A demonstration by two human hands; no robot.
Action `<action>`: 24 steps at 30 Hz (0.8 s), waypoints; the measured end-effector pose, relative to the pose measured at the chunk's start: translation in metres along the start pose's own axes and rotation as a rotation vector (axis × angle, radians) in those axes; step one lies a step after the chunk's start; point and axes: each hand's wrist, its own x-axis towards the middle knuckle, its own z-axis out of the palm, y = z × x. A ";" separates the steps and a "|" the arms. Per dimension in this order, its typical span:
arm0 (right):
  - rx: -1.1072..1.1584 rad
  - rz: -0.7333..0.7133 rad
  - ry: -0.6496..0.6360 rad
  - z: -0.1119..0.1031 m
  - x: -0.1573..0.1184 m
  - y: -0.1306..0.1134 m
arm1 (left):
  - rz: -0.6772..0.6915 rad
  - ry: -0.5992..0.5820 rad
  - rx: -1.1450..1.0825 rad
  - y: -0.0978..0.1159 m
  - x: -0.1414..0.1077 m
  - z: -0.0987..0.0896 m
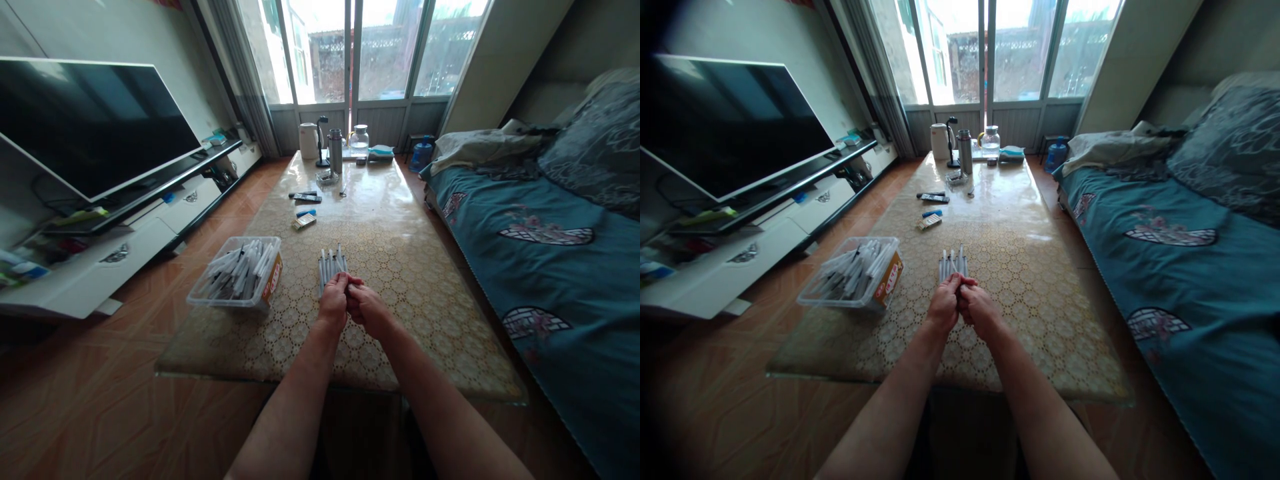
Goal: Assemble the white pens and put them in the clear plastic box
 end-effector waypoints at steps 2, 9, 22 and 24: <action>-0.021 -0.020 0.035 0.004 0.000 0.001 | -0.003 0.022 -0.021 -0.001 0.000 0.000; 0.029 -0.022 -0.064 -0.001 -0.002 -0.005 | 0.007 -0.038 -0.001 0.007 0.001 -0.003; -0.094 -0.035 -0.006 0.004 -0.001 -0.005 | -0.037 0.125 -0.208 0.006 0.005 0.005; -0.083 -0.027 -0.007 0.003 -0.001 -0.004 | -0.037 0.120 -0.195 0.005 0.005 0.004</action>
